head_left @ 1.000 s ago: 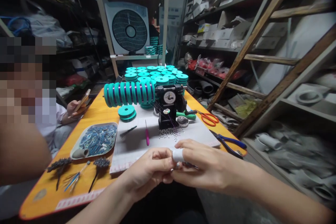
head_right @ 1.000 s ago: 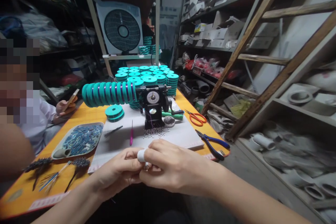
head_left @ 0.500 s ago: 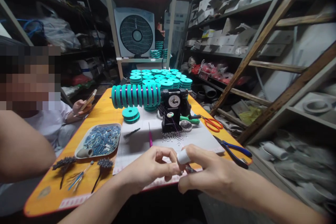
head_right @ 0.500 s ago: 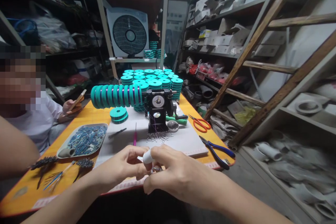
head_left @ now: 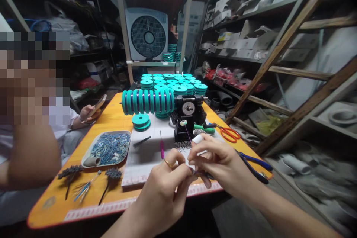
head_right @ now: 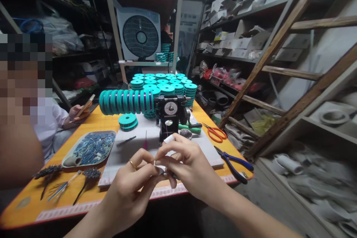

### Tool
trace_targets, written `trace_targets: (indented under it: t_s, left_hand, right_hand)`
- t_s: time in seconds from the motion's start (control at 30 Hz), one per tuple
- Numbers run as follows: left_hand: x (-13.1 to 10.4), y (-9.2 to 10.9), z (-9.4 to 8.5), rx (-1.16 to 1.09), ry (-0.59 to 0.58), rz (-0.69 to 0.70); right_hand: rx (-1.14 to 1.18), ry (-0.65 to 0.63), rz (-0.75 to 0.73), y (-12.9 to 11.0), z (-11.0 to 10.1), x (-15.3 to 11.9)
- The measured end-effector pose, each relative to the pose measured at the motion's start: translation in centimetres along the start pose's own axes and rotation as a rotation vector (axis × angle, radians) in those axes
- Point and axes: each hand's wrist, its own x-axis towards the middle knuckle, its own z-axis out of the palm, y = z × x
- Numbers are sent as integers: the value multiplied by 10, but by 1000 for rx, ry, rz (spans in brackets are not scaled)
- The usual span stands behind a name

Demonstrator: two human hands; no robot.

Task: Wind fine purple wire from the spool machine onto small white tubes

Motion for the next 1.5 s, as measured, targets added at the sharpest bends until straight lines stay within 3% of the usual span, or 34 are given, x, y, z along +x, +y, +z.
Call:
trace_targets:
  t_s: [0.3,0.43,0.5,0.6,0.7,0.83,1.0,1.13,1.33,1.5]
  left_hand:
    - [5,-9,-5,484,54,386]
    - [4,-10,-6,388,-28,436]
    - [3,-7,-6,178,-89,282]
    - [3,-1,-9,-245,-184,-213]
    - [5,0,-12,-691,-266,-633]
    - [5,-5,-9,-1181,-246,-925]
    - [0,-7,-2,-1345,-233,-960]
    - [-1,-7,-3,-1396,-223,-987]
    - [-3,-10,-2,-1336,-235,-969]
    - [2,-8,-7,-1030,-294,-811]
  right_hand:
    - [0,-18,226,4,3,17]
    - [-23,-54,241,7,5,22]
    - [-51,-44,199,7,6,17]
    - [-83,-56,130,2,4,3]
    - [-253,-127,-61,-6,-2,-13]
    - [-622,-304,-264,-12,-10,-24]
    - [-1020,-440,-447,-12,-13,-23]
    - [-1037,-397,-618,-9,-9,-20]
    - [-944,-360,-542,0,-9,-21]
    - [-820,-371,-471,-8,-8,-22]
